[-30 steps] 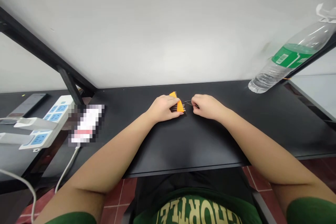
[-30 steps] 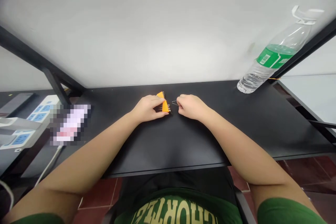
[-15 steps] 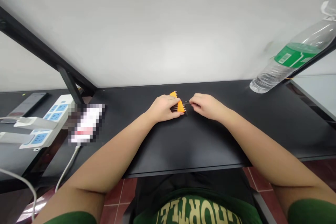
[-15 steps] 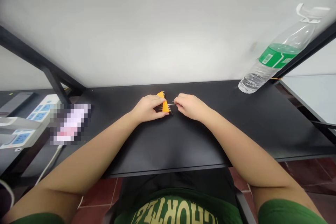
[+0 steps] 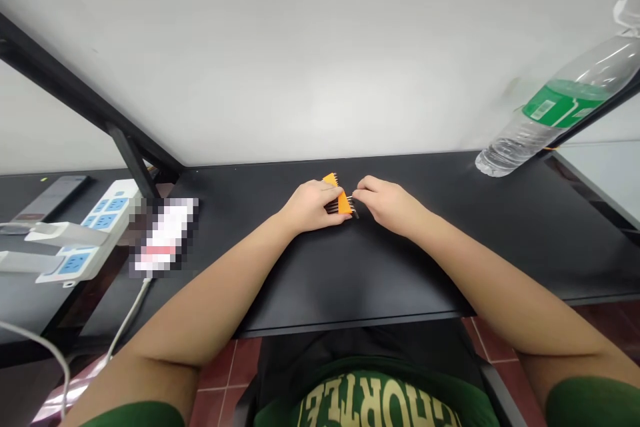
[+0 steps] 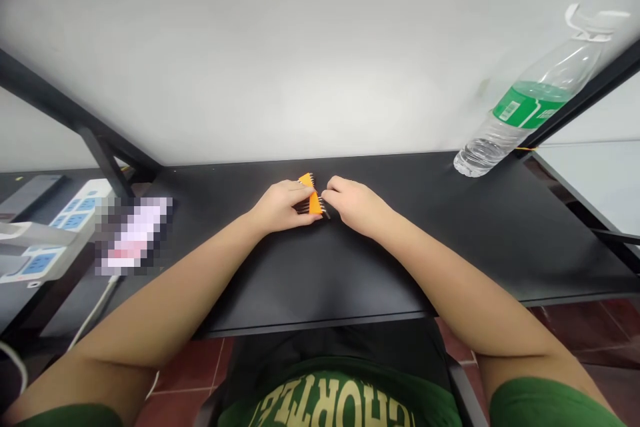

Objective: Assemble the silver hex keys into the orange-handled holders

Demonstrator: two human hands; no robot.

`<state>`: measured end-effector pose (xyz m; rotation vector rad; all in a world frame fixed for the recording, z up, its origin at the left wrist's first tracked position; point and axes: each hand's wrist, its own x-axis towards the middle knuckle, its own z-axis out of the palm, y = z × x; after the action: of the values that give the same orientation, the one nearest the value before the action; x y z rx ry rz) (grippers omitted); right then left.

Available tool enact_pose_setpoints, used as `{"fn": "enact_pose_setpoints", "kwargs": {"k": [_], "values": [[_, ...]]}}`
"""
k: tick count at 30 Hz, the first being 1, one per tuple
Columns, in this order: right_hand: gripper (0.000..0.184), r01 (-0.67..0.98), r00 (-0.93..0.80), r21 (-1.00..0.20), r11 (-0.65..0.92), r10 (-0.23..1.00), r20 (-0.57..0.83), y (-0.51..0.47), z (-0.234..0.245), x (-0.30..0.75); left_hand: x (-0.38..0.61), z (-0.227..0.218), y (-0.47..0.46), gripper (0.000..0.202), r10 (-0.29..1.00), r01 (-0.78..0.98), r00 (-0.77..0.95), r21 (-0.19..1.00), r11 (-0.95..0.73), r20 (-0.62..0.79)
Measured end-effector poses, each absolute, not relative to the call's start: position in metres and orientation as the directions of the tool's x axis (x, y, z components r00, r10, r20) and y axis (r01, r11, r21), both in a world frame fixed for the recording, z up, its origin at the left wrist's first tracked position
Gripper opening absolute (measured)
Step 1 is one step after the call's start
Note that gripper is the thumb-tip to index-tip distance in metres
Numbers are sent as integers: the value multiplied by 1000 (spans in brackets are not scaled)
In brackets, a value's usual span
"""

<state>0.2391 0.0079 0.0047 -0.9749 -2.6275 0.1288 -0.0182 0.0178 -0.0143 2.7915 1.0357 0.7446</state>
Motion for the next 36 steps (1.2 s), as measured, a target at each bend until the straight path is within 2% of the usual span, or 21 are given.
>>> {"fn": "enact_pose_setpoints", "kwargs": {"k": [3,5,7,9,11,13,16,19,21,22,24,25,27,28,33,36], "values": [[33,524,-677,-409,747,657,332,10,0,234,-17,-14,17,30,626,594,663,220,-774,410],[27,444,-633,-582,682,698,335,13,-3,232,-15,-14,16,27,615,582,679,216,-784,401],[17,335,-575,-788,516,775,263,18,-5,232,-13,-14,15,25,596,563,689,213,-798,411],[8,194,-539,-944,268,833,126,23,-7,232,-12,-13,14,25,578,543,686,218,-811,442],[16,76,-547,-995,61,837,10,27,-10,233,-11,-11,13,27,562,523,679,225,-822,472],[24,25,-575,-999,-34,817,-43,28,-13,233,-10,-9,12,28,545,508,676,223,-832,495],[30,5,-608,-997,-73,792,-61,27,-16,231,-9,-8,10,28,533,500,674,216,-839,512],[31,87,-606,-996,-10,793,-61,28,-12,235,-10,-9,10,29,549,510,664,229,-829,508],[28,254,-568,-956,147,823,-25,30,-6,242,-11,-11,12,31,563,527,655,228,-818,504],[26,370,-544,-895,251,839,10,32,-3,248,-12,-12,13,33,568,536,652,224,-814,502],[21,598,-508,-661,454,852,127,36,3,259,-15,-15,15,35,579,556,647,213,-803,495],[19,678,-529,-534,505,840,121,37,5,263,-16,-16,17,35,587,565,645,211,-797,489],[13,783,-536,-348,516,843,44,39,8,269,-17,-18,19,35,601,579,643,211,-787,475],[12,812,-530,-292,505,848,-8,39,8,269,-18,-19,19,35,607,585,641,213,-783,471],[8,886,-462,-139,442,870,-174,30,12,254,-17,-18,19,35,621,597,643,214,-773,449],[8,905,-424,-90,415,897,-124,22,15,246,-16,-17,18,33,617,596,652,205,-776,440]]}}
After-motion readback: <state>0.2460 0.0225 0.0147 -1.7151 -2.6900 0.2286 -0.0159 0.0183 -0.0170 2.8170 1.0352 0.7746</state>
